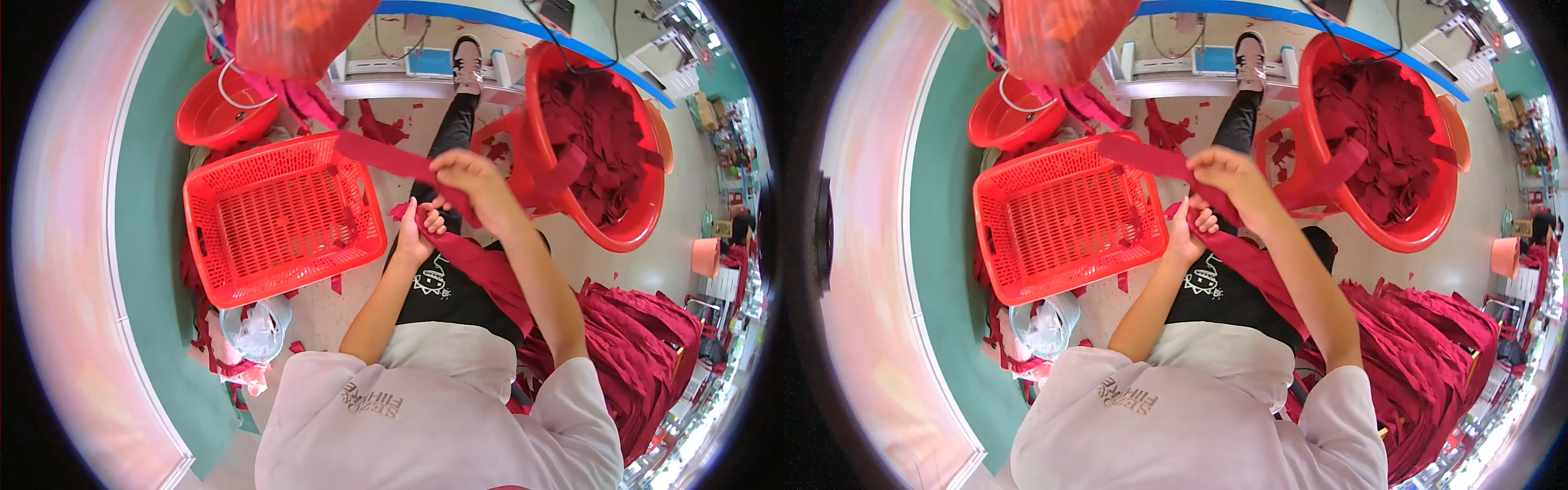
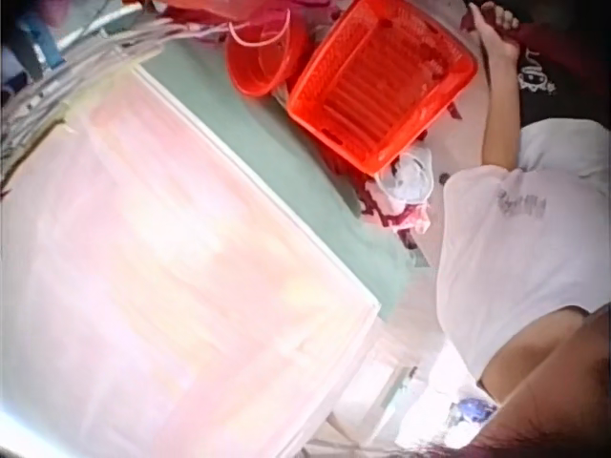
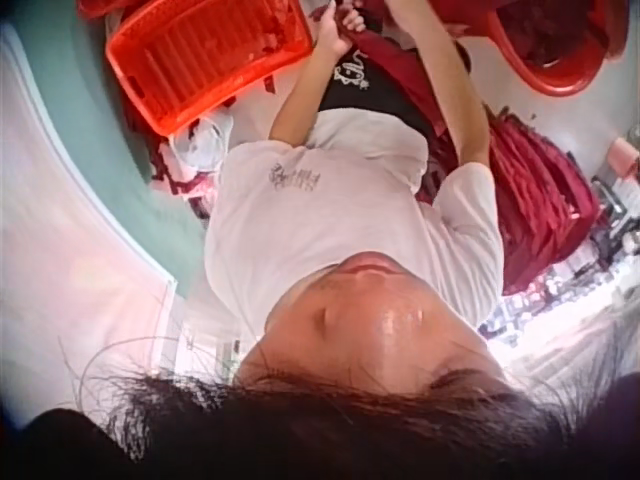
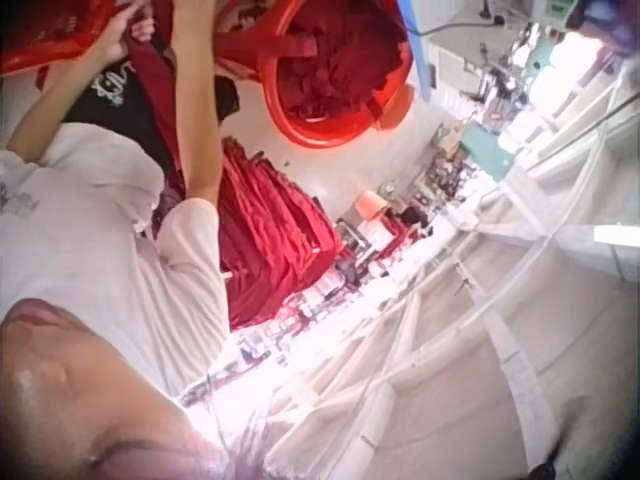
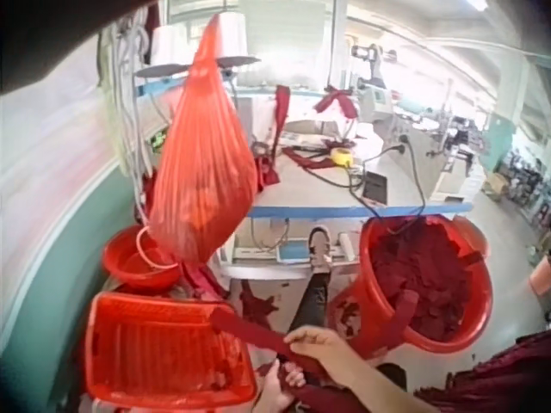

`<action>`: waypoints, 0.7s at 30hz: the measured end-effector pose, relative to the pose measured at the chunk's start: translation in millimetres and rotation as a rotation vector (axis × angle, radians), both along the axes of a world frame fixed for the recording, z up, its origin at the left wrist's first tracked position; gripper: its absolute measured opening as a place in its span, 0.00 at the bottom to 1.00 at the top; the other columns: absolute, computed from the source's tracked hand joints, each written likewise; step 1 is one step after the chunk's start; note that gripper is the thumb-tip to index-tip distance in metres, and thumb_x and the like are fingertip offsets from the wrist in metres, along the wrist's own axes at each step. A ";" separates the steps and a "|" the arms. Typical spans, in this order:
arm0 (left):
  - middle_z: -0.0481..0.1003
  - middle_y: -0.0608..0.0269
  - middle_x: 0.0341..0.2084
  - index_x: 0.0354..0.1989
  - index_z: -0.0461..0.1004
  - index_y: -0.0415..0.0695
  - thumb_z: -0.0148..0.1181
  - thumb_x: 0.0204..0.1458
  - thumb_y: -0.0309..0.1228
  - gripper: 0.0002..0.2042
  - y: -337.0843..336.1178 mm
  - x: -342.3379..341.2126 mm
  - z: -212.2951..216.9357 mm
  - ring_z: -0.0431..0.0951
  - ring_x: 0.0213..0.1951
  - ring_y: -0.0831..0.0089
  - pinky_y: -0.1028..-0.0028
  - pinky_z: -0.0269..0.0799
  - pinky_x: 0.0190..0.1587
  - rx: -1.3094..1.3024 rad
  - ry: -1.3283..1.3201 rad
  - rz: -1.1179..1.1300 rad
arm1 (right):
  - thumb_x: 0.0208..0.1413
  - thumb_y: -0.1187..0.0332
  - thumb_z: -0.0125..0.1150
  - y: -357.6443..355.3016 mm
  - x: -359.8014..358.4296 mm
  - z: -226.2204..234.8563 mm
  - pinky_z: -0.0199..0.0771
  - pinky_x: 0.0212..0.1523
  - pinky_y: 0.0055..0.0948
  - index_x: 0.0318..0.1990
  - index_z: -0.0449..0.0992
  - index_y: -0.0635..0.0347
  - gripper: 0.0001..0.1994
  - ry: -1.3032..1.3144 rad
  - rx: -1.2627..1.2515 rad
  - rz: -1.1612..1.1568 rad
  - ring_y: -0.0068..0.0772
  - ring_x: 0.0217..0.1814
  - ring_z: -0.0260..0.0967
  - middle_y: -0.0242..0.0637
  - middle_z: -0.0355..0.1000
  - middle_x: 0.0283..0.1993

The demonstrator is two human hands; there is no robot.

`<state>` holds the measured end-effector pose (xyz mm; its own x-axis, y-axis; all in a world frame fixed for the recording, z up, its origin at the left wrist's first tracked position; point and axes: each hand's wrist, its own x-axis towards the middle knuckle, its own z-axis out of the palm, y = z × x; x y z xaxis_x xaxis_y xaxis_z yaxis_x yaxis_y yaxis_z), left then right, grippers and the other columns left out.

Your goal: Sorting and untangling maroon fabric strips in a factory setting.

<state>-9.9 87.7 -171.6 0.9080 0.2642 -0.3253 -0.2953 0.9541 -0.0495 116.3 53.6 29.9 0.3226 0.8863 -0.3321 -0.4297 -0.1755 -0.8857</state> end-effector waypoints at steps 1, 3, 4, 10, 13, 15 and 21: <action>0.56 0.71 0.13 0.32 0.72 0.47 0.37 0.62 0.59 0.27 -2.8 0.7 2.3 0.59 0.18 0.75 0.72 0.61 0.27 0.025 0.065 0.036 | 0.60 0.73 0.54 -5.1 -2.1 -45.1 0.74 0.29 0.23 0.44 0.73 0.64 0.08 0.035 -0.101 0.067 0.28 0.27 0.75 0.37 0.75 0.33; 0.59 0.72 0.14 0.36 0.70 0.48 0.32 0.55 0.70 0.35 -3.5 0.9 17.2 0.62 0.18 0.74 0.70 0.65 0.25 0.014 0.293 0.014 | 0.59 0.76 0.52 -27.5 -7.9 -109.4 0.73 0.31 0.21 0.44 0.73 0.65 0.07 -0.019 -0.262 0.110 0.26 0.28 0.74 0.42 0.76 0.33; 0.59 0.71 0.15 0.36 0.70 0.48 0.31 0.54 0.72 0.36 -2.6 -1.4 22.7 0.62 0.18 0.73 0.69 0.66 0.25 0.029 0.278 0.001 | 0.59 0.75 0.52 -34.7 -14.7 -120.5 0.72 0.30 0.20 0.44 0.73 0.63 0.07 -0.014 -0.286 0.050 0.24 0.28 0.73 0.39 0.76 0.34; 0.76 0.64 0.26 0.36 0.73 0.47 0.44 0.57 0.65 0.30 0.4 -1.9 26.8 0.77 0.30 0.71 0.70 0.72 0.33 0.032 0.313 0.025 | 0.58 0.74 0.54 -52.8 -17.5 -107.5 0.68 0.29 0.17 0.42 0.72 0.60 0.06 -0.068 -0.381 0.031 0.18 0.26 0.69 0.31 0.75 0.34; 0.75 0.72 0.24 0.29 0.73 0.50 0.64 0.53 0.39 0.09 2.8 -4.6 18.9 0.73 0.24 0.78 0.76 0.68 0.28 -0.006 0.289 0.021 | 0.57 0.74 0.55 -48.1 -10.3 -103.9 0.67 0.28 0.16 0.42 0.71 0.60 0.06 -0.124 -0.381 0.081 0.16 0.28 0.68 0.31 0.74 0.34; 0.73 0.74 0.22 0.28 0.73 0.52 0.64 0.53 0.38 0.08 2.6 -4.4 20.2 0.71 0.23 0.80 0.77 0.66 0.27 -0.025 0.288 0.043 | 0.56 0.75 0.56 -46.6 -6.2 -96.8 0.68 0.30 0.17 0.42 0.70 0.60 0.06 -0.172 -0.409 0.117 0.16 0.30 0.69 0.30 0.74 0.34; 0.74 0.70 0.28 0.33 0.71 0.48 0.58 0.53 0.31 0.03 -1.7 -4.7 18.7 0.76 0.32 0.75 0.73 0.72 0.36 0.037 0.223 0.052 | 0.53 0.79 0.60 -39.5 -15.7 -88.5 0.68 0.35 0.18 0.41 0.70 0.62 0.09 -0.551 -0.269 0.179 0.15 0.34 0.67 0.29 0.71 0.32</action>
<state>-14.7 85.9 -152.9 0.7997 0.3238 -0.5055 -0.3435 0.9374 0.0569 100.5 14.0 -58.6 0.3639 0.8512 -0.3782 0.1333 -0.4494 -0.8833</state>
